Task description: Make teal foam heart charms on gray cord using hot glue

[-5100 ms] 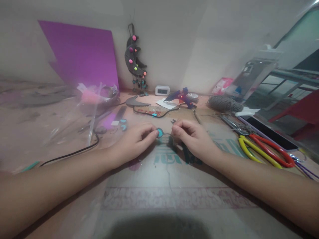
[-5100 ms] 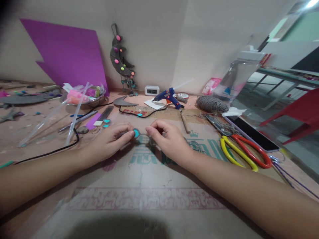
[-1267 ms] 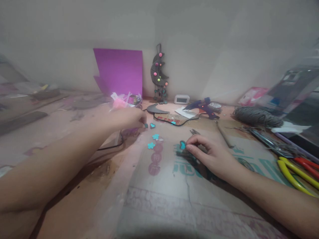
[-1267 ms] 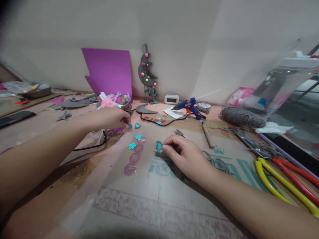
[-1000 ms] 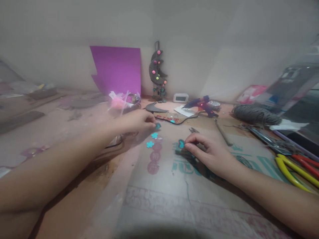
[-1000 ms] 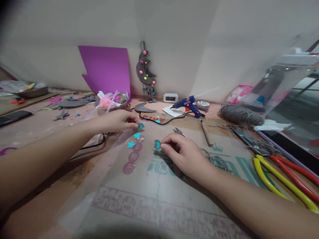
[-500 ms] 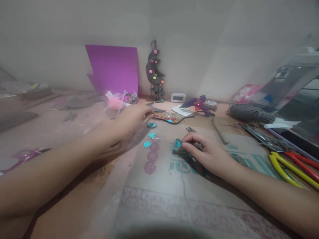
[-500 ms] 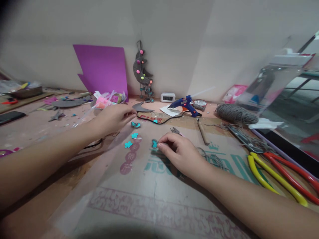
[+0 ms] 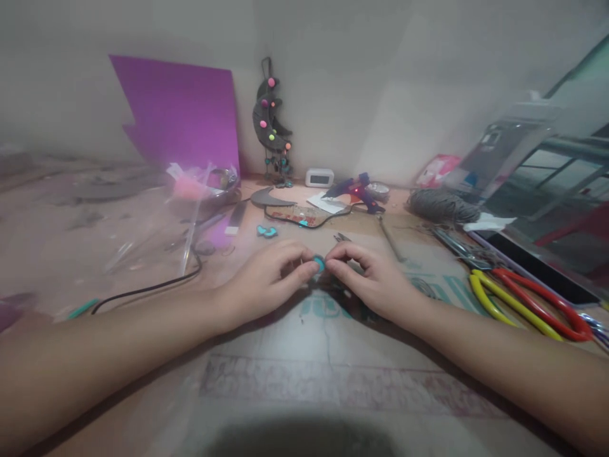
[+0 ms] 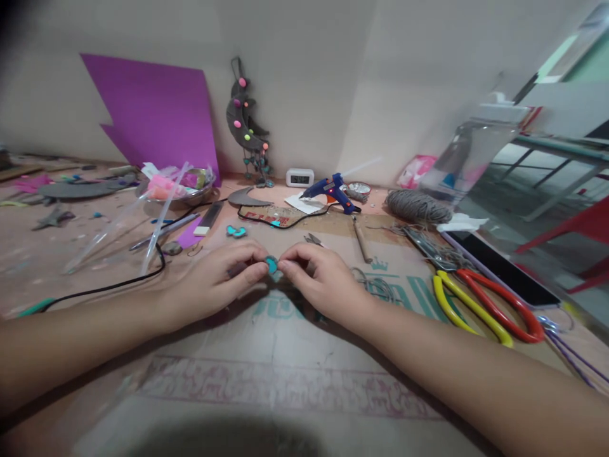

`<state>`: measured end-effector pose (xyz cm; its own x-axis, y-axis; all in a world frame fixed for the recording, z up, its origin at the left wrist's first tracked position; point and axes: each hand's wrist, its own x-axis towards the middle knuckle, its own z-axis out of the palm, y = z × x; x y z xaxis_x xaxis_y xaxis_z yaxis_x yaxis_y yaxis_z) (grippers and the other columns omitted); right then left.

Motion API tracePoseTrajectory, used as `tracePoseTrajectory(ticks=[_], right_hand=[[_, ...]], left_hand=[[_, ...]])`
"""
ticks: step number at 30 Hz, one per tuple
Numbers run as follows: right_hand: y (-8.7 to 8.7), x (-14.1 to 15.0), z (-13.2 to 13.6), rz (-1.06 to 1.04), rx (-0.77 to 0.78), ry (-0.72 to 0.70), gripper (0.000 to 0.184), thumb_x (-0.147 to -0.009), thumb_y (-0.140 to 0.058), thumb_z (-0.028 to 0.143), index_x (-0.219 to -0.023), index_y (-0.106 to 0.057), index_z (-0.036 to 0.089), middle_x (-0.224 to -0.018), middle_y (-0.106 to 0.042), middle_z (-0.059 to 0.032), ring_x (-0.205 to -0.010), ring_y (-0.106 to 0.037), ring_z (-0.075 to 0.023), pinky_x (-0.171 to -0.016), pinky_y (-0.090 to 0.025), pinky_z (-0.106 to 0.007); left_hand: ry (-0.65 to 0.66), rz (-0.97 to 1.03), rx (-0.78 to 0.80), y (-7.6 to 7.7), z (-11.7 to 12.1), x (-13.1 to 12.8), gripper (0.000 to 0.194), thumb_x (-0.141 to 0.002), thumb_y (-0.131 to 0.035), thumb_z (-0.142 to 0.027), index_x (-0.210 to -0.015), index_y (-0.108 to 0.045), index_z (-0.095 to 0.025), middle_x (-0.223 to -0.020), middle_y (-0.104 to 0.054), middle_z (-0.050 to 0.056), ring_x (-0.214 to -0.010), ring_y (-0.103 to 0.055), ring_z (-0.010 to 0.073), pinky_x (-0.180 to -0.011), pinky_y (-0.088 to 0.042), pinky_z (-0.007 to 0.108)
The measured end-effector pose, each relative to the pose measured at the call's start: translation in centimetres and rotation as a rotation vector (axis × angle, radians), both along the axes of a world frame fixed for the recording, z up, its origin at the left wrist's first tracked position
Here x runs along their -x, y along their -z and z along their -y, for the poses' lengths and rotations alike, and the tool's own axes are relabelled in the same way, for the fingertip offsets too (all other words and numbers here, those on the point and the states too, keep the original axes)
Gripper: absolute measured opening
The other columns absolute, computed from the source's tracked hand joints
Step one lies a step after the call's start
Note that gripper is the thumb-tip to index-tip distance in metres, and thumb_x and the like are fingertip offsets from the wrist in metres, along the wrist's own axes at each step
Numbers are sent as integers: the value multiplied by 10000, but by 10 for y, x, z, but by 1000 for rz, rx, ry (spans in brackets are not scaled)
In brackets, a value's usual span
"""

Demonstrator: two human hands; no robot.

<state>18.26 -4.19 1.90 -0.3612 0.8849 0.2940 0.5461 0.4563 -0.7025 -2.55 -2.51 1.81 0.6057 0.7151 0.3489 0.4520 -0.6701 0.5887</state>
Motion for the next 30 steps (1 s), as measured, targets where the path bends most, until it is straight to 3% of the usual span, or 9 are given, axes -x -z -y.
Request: tracePoseTrajectory(ticks=[9,17,30], right_hand=[[-3,3,1,-10,24,-14,209,-932,-488,311,-829,-619,184,-768,-650,-13,-714,-579,-142,-661,-435,-262],[1,3,-2,-92,101,-16,119,-843,-616,292,-899,-619,187,-824,-668,-12,-732,-598,-138,-660,-466,-254],[1,2,-2,-20,5,-1,154,-885,-558,283,-806,-643,182,-757,-662,-13,-698,-586,-138,-654,-457,-261]], left_hand=[[-51,-27,53,3,-4,-3,262,-953,-449,-308,-761,-566,-175,-761,-571,-2,-729,-540,146,-668,-406,272],[-111,-29,116,0,-2,-2,295,-950,-429,-344,-732,-546,-183,-722,-557,-5,-710,-537,155,-646,-401,281],[-23,-47,97,5,-5,0,285,-961,-410,-334,-756,-540,-185,-757,-561,3,-723,-539,154,-663,-418,276]])
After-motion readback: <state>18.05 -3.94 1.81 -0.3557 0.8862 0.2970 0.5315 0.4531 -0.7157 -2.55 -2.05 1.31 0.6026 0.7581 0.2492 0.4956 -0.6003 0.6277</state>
